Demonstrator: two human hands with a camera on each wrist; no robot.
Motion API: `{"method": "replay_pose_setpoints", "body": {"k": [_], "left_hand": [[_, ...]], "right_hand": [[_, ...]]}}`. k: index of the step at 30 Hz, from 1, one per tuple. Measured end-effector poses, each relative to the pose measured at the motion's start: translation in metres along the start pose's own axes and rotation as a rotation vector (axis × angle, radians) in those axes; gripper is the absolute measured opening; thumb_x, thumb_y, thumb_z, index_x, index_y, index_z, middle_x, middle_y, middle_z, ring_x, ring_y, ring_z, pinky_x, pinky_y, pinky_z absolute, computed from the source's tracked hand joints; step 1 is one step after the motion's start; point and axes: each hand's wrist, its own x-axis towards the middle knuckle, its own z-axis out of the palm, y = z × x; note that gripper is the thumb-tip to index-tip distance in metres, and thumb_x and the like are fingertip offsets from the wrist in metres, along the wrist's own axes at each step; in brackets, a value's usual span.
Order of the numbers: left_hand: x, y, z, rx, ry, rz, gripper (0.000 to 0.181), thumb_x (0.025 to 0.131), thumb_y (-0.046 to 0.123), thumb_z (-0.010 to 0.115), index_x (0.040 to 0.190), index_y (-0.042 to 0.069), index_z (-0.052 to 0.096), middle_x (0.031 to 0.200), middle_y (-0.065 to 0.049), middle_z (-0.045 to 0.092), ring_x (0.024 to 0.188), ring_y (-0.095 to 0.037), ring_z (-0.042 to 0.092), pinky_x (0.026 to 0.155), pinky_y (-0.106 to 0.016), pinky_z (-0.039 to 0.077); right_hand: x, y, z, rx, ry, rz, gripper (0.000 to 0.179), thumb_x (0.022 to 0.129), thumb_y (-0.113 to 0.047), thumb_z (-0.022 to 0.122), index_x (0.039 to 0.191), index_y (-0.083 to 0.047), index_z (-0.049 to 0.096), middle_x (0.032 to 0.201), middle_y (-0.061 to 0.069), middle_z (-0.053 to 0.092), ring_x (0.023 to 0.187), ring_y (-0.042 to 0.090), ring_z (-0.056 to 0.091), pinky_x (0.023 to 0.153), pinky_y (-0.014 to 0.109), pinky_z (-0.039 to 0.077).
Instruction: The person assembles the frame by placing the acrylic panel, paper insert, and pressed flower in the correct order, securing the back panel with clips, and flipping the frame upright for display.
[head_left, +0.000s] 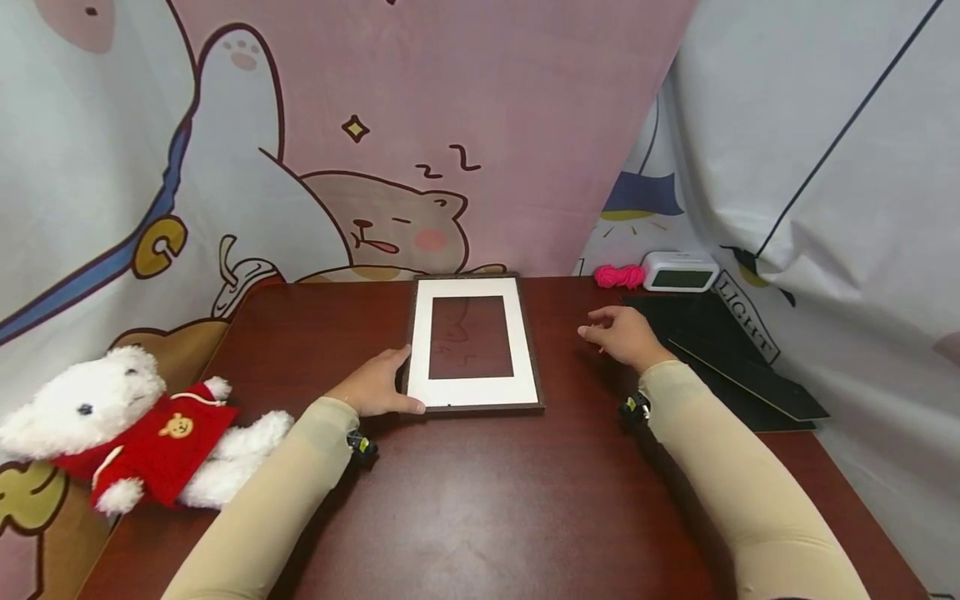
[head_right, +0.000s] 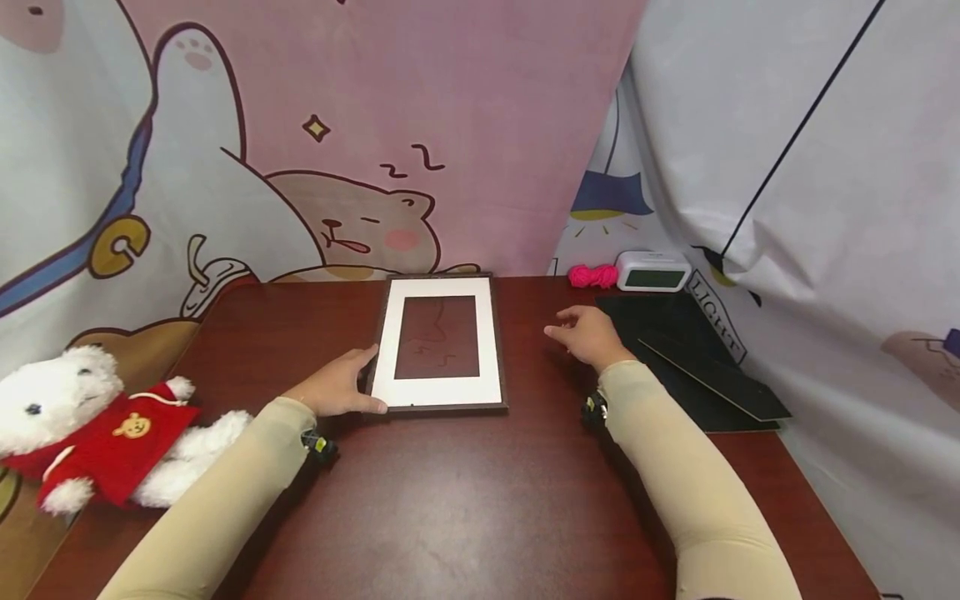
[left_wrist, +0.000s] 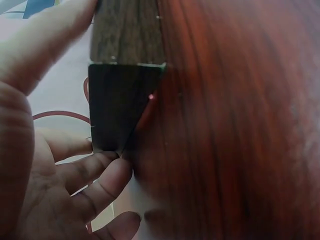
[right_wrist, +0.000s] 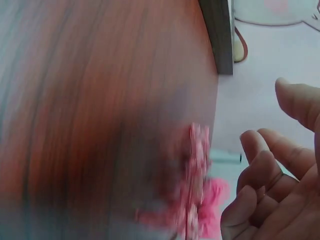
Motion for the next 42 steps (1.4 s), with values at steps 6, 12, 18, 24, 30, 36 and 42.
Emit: {"method": "replay_pose_setpoints", "body": {"k": [6,12,18,24,30,36,42], "left_hand": [[0.003,-0.001,0.001,0.025,-0.001,-0.006,0.128,0.078,0.058,0.088,0.167,-0.003,0.019,0.166,-0.032,0.032,0.153,-0.047,0.035,0.123,-0.059,0.034],[0.005,-0.005,0.003,0.023,-0.009,-0.01,0.129,0.078,0.061,0.087,0.167,-0.002,0.018,0.165,-0.032,0.033,0.153,-0.046,0.035,0.123,-0.059,0.033],[0.004,-0.006,0.004,0.007,-0.013,-0.025,0.131,0.077,0.063,0.087,0.168,0.0,0.016,0.167,-0.031,0.031,0.154,-0.046,0.033,0.124,-0.059,0.032],[0.0,-0.005,0.004,-0.025,-0.008,-0.04,0.132,0.077,0.062,0.088,0.169,0.003,0.014,0.168,-0.03,0.028,0.155,-0.045,0.032,0.124,-0.059,0.032],[-0.001,-0.007,0.005,-0.057,-0.007,-0.037,0.132,0.078,0.061,0.088,0.169,0.004,0.012,0.169,-0.029,0.027,0.155,-0.044,0.032,0.124,-0.059,0.032],[0.001,-0.009,0.005,-0.038,-0.005,-0.031,0.13,0.079,0.062,0.087,0.169,0.004,0.013,0.169,-0.03,0.027,0.155,-0.045,0.032,0.124,-0.06,0.031],[0.002,-0.01,0.006,-0.033,-0.008,-0.039,0.13,0.078,0.063,0.087,0.17,0.006,0.013,0.169,-0.029,0.026,0.156,-0.045,0.03,0.124,-0.06,0.031]], "right_hand": [[-0.014,0.021,-0.022,-0.07,0.017,0.051,0.049,0.101,-0.039,0.071,0.128,0.002,0.071,0.117,0.023,0.072,0.097,0.031,0.065,0.084,0.046,0.058],[-0.026,0.037,-0.031,-0.101,0.011,0.113,0.039,0.1,-0.03,0.072,0.119,0.004,0.074,0.111,0.022,0.073,0.091,0.03,0.063,0.072,0.038,0.056],[-0.031,0.047,-0.029,-0.139,-0.031,0.167,0.036,0.098,-0.028,0.075,0.114,0.005,0.075,0.106,0.021,0.073,0.089,0.03,0.062,0.069,0.038,0.054],[-0.031,0.049,-0.028,-0.174,-0.06,0.162,0.027,0.098,-0.025,0.075,0.104,0.002,0.078,0.094,0.015,0.072,0.083,0.028,0.059,0.065,0.035,0.05],[-0.03,0.05,-0.025,-0.155,-0.062,0.166,0.021,0.098,-0.021,0.074,0.098,-0.001,0.079,0.093,0.013,0.072,0.085,0.028,0.058,0.068,0.036,0.048],[-0.028,0.053,-0.022,-0.154,-0.066,0.172,0.019,0.096,-0.021,0.075,0.091,-0.002,0.076,0.087,0.012,0.069,0.082,0.027,0.058,0.065,0.036,0.047],[-0.024,0.054,-0.02,-0.183,-0.08,0.181,0.019,0.094,-0.02,0.077,0.084,-0.005,0.073,0.079,0.008,0.066,0.077,0.025,0.057,0.063,0.035,0.045]]}}
